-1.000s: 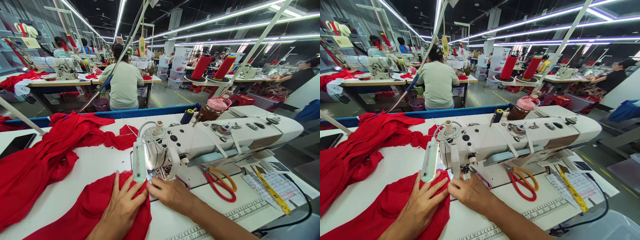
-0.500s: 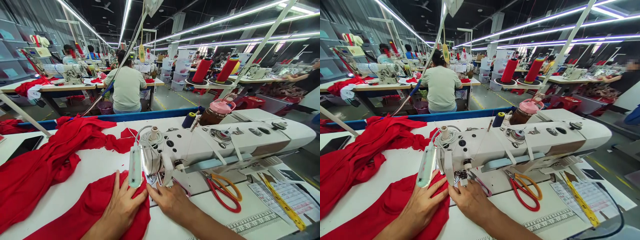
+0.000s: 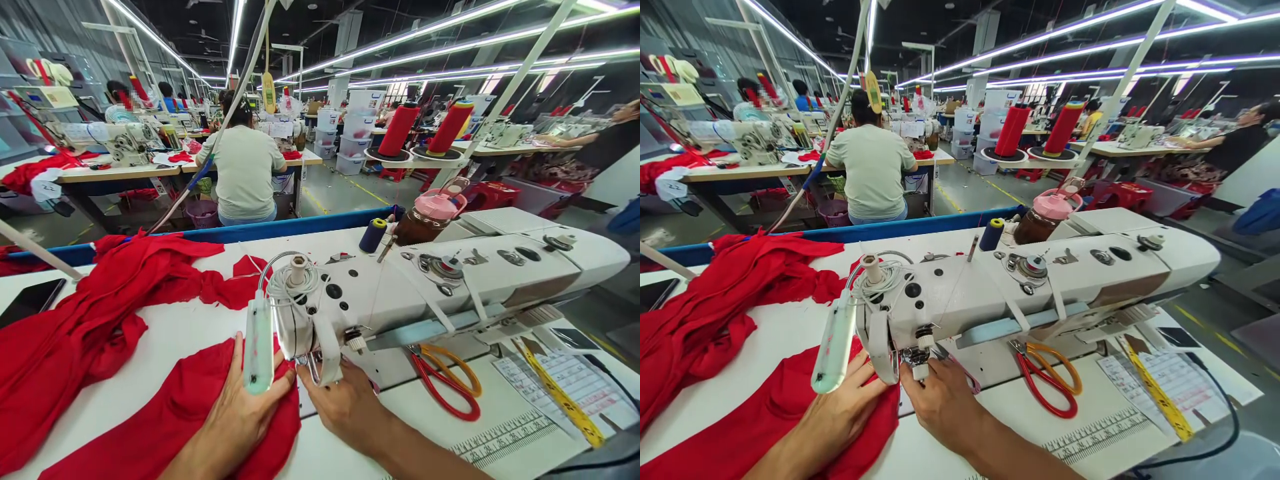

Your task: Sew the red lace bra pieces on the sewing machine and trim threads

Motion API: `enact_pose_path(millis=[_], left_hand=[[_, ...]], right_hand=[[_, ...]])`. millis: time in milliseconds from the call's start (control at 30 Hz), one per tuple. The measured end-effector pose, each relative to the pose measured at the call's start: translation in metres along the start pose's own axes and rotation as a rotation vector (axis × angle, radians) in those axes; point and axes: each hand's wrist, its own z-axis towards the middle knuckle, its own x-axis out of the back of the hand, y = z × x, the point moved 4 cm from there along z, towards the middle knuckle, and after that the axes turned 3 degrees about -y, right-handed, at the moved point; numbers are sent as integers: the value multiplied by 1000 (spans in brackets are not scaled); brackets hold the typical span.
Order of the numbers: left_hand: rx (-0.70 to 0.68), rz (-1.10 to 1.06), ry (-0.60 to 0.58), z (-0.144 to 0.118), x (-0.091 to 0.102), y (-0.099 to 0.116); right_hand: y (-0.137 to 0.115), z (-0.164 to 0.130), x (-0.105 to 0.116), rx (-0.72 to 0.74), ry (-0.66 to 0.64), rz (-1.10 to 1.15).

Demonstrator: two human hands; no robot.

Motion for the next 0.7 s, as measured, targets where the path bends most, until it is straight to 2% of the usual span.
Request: enact_pose_path(millis=[167,400,700], left_hand=[[2,-4,4,0,-1,-1],[26,-64,0,2,-2,-1],[56,-59,27,-12,-19,-7]], right_hand=[[1,3,5,-38,40,53],[3,2,0,-28,-48,110],[7,4,3,-37,-11,98]])
